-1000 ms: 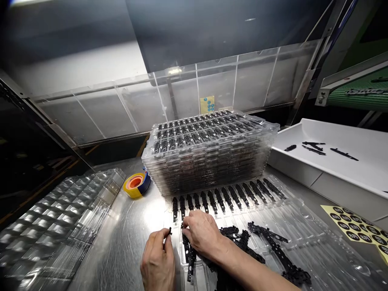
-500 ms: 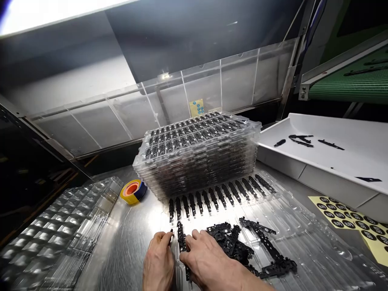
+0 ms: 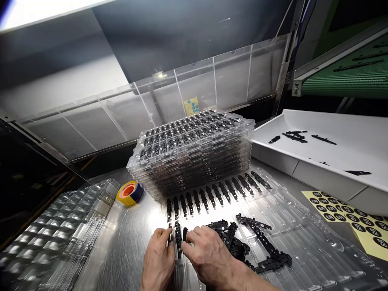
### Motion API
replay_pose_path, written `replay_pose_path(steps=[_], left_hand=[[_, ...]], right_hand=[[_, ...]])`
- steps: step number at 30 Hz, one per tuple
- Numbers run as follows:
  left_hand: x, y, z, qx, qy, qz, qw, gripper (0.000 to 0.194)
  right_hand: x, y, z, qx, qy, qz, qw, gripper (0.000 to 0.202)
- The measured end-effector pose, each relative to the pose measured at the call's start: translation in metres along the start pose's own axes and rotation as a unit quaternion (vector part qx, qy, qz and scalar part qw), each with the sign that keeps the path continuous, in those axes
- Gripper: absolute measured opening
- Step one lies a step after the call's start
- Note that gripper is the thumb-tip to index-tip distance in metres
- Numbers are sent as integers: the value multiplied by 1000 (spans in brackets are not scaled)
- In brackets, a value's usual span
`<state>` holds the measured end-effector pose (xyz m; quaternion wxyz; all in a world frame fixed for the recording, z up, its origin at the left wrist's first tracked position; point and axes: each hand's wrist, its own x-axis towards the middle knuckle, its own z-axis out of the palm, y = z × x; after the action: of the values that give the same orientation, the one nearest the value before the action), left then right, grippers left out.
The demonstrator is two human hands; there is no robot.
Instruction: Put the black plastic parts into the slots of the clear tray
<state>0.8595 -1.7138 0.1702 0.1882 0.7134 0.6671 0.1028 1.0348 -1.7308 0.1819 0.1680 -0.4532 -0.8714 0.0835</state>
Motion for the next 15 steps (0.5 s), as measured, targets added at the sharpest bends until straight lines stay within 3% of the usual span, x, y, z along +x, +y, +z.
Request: replay_pose_path(steps=[6, 15], left_hand=[[-1, -11, -8, -55, -39, -10, 998, 41], [2, -8, -1, -24, -6, 4, 1000, 40]], right_hand=[[2, -5, -3, -2, -113, 51, 992, 14], [10, -4, -11, 55, -127, 88, 986, 18]])
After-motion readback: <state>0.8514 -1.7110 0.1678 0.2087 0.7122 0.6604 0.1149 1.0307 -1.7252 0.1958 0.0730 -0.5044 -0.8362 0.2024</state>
